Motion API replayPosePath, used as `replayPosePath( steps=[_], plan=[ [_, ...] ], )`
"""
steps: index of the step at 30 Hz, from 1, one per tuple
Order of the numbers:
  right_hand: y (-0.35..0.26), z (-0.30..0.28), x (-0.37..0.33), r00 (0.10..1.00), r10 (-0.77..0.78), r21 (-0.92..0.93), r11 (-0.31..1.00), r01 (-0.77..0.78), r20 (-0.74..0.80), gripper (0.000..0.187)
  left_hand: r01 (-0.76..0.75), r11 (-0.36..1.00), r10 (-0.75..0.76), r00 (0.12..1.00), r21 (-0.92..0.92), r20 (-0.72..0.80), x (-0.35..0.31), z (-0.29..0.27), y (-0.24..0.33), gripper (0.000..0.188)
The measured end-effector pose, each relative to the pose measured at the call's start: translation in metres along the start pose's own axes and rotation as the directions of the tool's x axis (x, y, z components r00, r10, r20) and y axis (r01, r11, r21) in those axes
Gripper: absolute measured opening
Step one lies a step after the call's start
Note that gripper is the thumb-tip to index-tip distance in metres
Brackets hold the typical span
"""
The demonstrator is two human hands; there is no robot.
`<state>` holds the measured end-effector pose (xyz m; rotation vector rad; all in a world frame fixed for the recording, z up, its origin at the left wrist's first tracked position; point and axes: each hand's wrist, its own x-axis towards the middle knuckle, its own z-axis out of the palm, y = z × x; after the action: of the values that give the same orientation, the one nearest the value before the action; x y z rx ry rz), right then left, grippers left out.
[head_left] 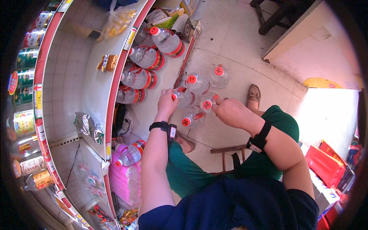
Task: The person wipes the inside and outside of a patterned plate with a cloth while sitting in a store aisle.
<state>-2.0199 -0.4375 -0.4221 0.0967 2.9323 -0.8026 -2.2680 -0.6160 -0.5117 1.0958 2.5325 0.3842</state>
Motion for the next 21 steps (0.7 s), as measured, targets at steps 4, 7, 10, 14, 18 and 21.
replayPosePath(
  steps=[4,7,10,14,18,21],
  plan=[
    [0.0,-0.006,-0.002,0.999,0.036,-0.051,0.998,-0.034,0.027,0.013,-0.089,0.996,0.091,0.995,-0.032,0.051,-0.029,-0.023,0.021,0.048],
    [0.003,0.0,0.003,0.999,0.05,-0.069,0.996,-0.049,0.011,0.014,-0.013,0.973,0.065,0.974,-0.231,0.219,-0.053,-0.03,0.016,0.053],
    [-0.004,0.013,0.016,0.997,0.059,-0.055,0.997,-0.056,0.049,0.014,-0.176,0.979,0.187,0.977,-0.105,0.101,-0.073,-0.025,0.003,0.057],
    [-0.012,0.031,0.035,0.99,0.108,-0.072,0.992,-0.102,0.09,0.014,-0.006,0.982,0.059,0.959,-0.189,0.278,-0.095,-0.016,0.006,0.062],
    [-0.017,0.063,0.056,0.98,0.166,-0.139,0.979,-0.151,0.106,0.012,0.021,0.988,0.028,0.949,-0.15,0.313,-0.115,0.009,-0.007,0.063],
    [-0.024,0.078,0.066,0.991,0.128,-0.215,0.969,-0.119,0.032,0.013,-0.034,0.99,0.076,0.944,-0.133,0.322,-0.12,0.009,-0.016,0.06]
  ],
)
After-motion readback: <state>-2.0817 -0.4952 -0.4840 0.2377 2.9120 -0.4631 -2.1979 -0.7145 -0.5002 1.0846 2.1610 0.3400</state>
